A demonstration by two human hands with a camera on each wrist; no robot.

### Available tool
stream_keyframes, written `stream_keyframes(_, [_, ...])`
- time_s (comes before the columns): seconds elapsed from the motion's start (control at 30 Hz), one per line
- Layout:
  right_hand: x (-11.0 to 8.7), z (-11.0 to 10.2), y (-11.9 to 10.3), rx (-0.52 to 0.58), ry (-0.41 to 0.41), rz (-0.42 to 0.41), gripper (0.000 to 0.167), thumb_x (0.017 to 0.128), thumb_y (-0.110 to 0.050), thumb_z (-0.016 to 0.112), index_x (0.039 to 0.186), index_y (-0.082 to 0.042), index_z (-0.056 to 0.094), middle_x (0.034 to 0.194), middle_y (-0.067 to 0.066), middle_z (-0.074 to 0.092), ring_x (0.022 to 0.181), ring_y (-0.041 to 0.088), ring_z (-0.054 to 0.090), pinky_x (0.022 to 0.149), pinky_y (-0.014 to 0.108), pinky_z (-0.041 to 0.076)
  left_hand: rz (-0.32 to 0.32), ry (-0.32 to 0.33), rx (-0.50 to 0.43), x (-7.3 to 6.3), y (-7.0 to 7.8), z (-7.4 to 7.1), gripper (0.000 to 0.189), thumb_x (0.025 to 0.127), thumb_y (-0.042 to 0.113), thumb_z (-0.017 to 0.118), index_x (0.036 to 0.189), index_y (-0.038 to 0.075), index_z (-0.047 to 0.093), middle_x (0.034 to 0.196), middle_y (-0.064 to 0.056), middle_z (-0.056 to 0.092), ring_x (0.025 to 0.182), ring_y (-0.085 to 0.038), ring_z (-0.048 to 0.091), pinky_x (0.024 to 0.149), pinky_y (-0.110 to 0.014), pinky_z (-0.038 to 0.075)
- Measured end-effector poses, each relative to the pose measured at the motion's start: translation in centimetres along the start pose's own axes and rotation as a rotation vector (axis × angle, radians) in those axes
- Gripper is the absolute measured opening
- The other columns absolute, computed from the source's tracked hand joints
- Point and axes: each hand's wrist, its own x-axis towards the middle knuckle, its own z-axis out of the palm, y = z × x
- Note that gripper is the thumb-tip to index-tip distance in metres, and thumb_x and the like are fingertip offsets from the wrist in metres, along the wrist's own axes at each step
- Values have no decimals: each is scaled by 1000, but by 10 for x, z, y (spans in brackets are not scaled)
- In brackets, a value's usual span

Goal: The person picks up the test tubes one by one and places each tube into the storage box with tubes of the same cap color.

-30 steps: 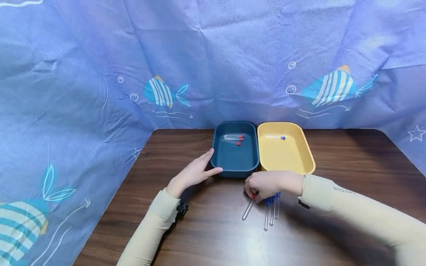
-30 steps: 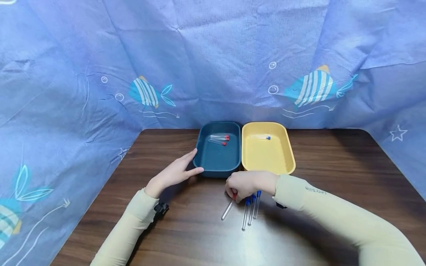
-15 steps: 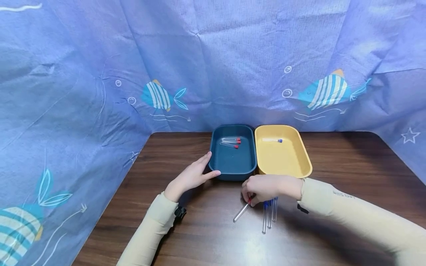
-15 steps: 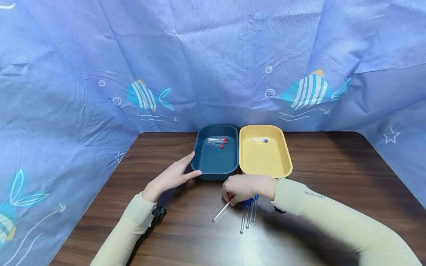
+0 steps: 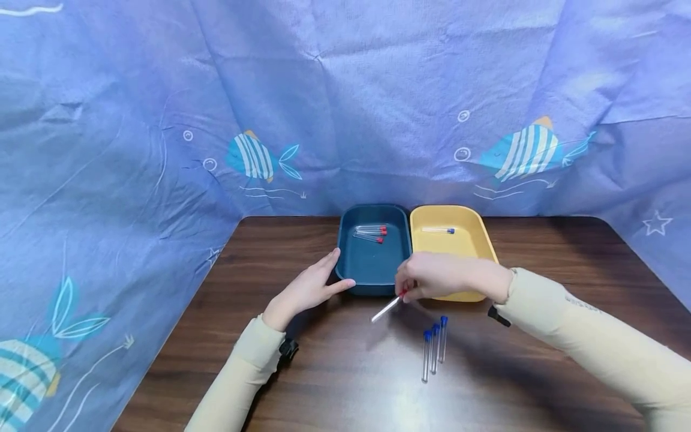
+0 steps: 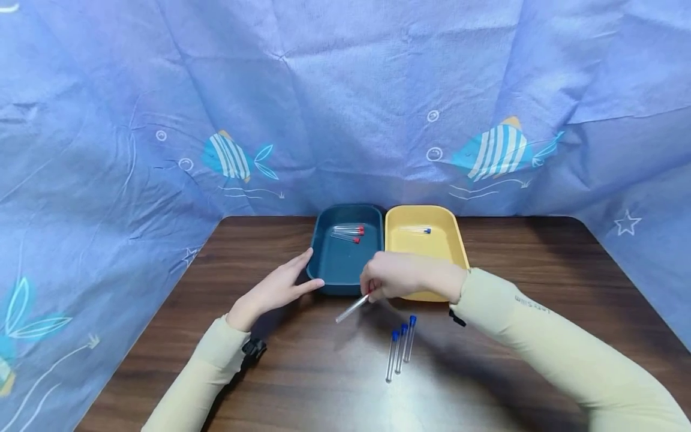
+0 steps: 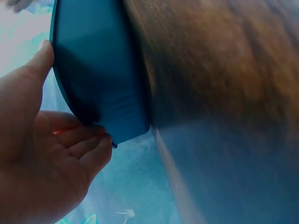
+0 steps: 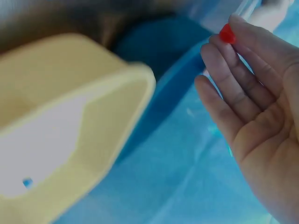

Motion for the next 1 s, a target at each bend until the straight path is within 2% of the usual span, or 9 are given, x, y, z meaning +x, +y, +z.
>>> stream_keyframes(0.17, [-3,-33,5,-85,72,-17,7,87,-7,79,92,-11,76,86,-8,70,79,6,65,73,31,57,-5,-14,1,1,0,1,96,95,64,55,161,8,16,166,-9,19,151,-24,23,120,-44,26])
stream_keyframes(0.37, [-3,-75,13,-176,122,58,6,88,-8,78,94,-10,78,88,-6,71,81,9,67,74,31,57,19,-4,-4,2,0,2,96,95,65,54,161,6,18,166,-10,20,151,-25,23,120,-45,26])
stream_keyframes(0.5, [0,-97,18,-195,148,77,3,90,-8,76,94,-8,77,87,-4,70,80,11,66,73,34,57,12,-6,7,3,0,-2,97,95,65,55,161,6,17,166,-10,19,151,-26,23,119,-46,26])
stream_keyframes(0.73, [10,-112,33,-248,167,145,4,92,-8,73,92,-5,77,82,-2,70,75,13,64,72,36,54,24,0,-7,5,-4,-2,98,95,65,54,161,5,14,167,-10,15,152,-26,21,119,-46,26])
stream_keyframes(1.0, [33,-118,57,-247,102,246,5,90,-5,74,91,-4,78,86,4,75,80,21,70,76,41,57,17,-16,-15,6,-6,0,100,94,68,53,162,6,14,167,-7,13,152,-23,20,120,-45,25])
